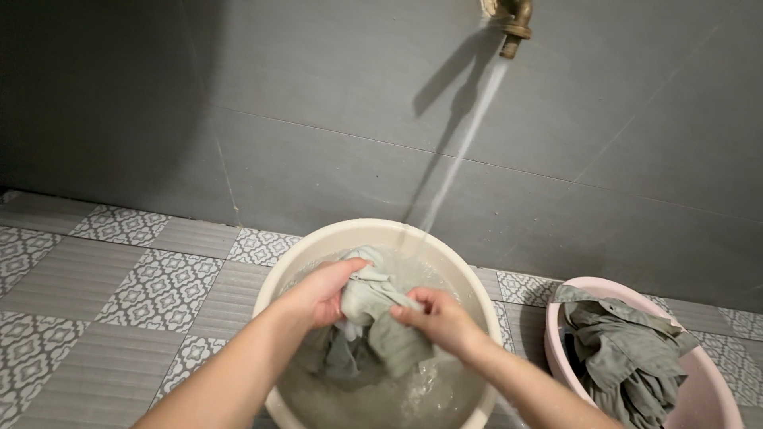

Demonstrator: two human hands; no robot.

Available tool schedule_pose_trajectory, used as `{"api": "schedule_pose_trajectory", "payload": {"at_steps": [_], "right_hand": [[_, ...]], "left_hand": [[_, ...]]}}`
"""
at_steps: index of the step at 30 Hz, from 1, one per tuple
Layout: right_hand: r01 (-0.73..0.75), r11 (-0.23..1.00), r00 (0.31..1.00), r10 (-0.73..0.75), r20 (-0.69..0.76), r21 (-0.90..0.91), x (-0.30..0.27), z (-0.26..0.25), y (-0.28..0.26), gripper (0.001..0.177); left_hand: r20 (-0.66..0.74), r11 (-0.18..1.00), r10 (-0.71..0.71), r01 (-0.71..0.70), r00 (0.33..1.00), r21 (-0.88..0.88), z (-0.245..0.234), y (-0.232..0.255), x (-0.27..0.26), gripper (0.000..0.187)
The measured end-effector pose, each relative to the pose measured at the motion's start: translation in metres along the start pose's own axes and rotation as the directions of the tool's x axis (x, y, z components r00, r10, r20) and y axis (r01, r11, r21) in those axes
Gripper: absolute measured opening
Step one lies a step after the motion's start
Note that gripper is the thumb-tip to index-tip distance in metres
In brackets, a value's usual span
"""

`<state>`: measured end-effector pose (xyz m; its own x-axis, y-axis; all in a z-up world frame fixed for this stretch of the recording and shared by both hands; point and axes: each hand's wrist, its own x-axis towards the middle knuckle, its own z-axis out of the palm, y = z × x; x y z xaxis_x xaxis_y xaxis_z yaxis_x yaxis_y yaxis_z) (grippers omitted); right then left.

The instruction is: The person turns on a wall tap and fills a white basin with water. They transfer several pieces of clothing from a pink basin into the white basin, then wash each item by hand, wringing out water and placing the wet clothes back into the pink basin. The person continues rinsing and wringing the remaining clothes under running water.

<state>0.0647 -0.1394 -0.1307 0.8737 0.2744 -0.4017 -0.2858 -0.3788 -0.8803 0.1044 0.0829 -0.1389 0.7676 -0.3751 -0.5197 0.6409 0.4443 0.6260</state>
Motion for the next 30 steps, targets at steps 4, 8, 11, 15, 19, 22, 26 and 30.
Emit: {"api": "schedule_pose_trajectory", "payload": {"at_steps": [4,8,11,15,19,22,26,30], "right_hand": [[-0.076,0.952,0.988,0.112,-0.107,0.296,0.009,-0.039,-0.003,0.029],[-0.207,0.768,0.924,0.357,-0.137,0.605,0.012,-0.076,-0.004,0.047],[-0.093,0.78,0.931,0.288,-0.223,0.619,0.011,-0.084,0.01,0.051],[0.035,0.997,0.987,-0.046,-0.157,-0.071,0.005,-0.052,0.061,0.109],[-0.137,0.478,0.99,0.036,-0.137,-0.867,0.01,-0.016,0.119,0.088],[-0.147,0.495,0.987,0.021,-0.157,-0.856,0.026,-0.004,0.152,0.085],[-0.004,0.715,1.0,-0.011,-0.016,-0.699,0.048,-0.028,0.156,0.073],[-0.421,0.907,0.902,0.416,0.113,0.02,0.035,-0.087,0.108,0.082]], "left_hand": [[0.01,0.969,0.1,-0.099,0.995,0.225,-0.031,0.01,0.006,0.053],[-0.204,0.396,0.445,0.013,0.872,0.918,-0.063,0.014,-0.002,0.087],[0.031,-0.211,0.414,0.062,0.91,0.976,-0.068,-0.02,-0.019,0.078],[-0.028,-0.395,0.267,0.136,0.963,0.909,-0.055,-0.093,-0.032,0.089],[-0.213,-0.25,0.267,0.281,0.94,0.926,-0.052,-0.12,-0.002,0.079],[-0.278,-0.149,0.325,0.34,0.904,0.929,-0.062,-0.128,0.019,0.059],[-0.279,-0.276,0.107,0.298,0.954,0.914,-0.074,-0.112,0.022,0.083],[-0.287,-0.203,-0.001,0.281,0.958,0.938,-0.075,-0.037,-0.004,0.08]]}}
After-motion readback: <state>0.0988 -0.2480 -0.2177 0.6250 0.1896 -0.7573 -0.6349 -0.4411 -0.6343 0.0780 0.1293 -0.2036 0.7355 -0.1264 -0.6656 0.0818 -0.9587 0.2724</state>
